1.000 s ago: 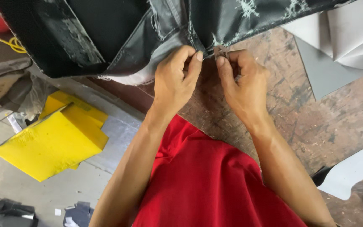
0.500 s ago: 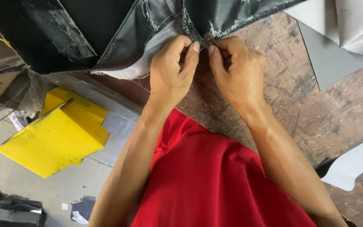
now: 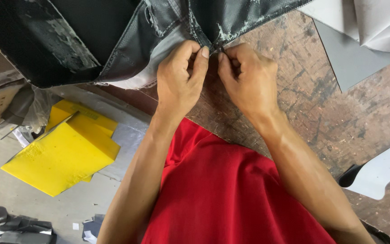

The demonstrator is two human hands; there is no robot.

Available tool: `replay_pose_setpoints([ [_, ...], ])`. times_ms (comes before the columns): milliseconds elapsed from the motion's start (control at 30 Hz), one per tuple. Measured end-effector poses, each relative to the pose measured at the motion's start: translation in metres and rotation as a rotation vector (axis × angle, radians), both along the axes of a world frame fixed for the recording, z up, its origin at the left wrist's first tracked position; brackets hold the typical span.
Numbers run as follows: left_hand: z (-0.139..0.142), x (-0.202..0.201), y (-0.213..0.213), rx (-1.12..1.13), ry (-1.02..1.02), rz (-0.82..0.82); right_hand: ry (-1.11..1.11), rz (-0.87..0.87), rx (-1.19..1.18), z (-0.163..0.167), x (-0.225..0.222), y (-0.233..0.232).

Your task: The person presses small metal fasteners onto the edge of a black vinyl piece on a workbench, working along the edge by hand. They then flip the piece over, reposition it, and continue aligning and pressing fasteners onto other edges of the material.

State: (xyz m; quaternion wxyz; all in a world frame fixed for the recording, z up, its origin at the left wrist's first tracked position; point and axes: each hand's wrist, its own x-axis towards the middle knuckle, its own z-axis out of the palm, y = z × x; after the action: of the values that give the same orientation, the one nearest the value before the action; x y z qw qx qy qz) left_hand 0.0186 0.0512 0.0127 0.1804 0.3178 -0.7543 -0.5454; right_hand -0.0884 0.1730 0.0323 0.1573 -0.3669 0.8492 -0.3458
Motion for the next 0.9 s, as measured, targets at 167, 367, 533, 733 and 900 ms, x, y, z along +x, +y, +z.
replay_pose_setpoints([
  [167, -0.001, 0.001, -0.001, -0.059, 0.035, -0.010, 0.025, 0.010, 0.010, -0.001, 0.000, -0.003],
  [367, -0.002, 0.001, 0.000, -0.021, 0.002, -0.015, -0.011, 0.040, -0.008, 0.003, 0.000, -0.002],
  [533, -0.002, 0.002, -0.001, 0.013, -0.004, -0.022, -0.071, -0.107, 0.055, 0.012, 0.000, 0.006],
  [733, -0.002, 0.003, -0.002, 0.047, -0.008, -0.034, -0.035, -0.029, -0.026, 0.009, 0.001, -0.002],
  [900, -0.001, 0.003, -0.004, 0.092, -0.017, -0.045, -0.008, -0.023, 0.012, 0.003, 0.002, -0.008],
])
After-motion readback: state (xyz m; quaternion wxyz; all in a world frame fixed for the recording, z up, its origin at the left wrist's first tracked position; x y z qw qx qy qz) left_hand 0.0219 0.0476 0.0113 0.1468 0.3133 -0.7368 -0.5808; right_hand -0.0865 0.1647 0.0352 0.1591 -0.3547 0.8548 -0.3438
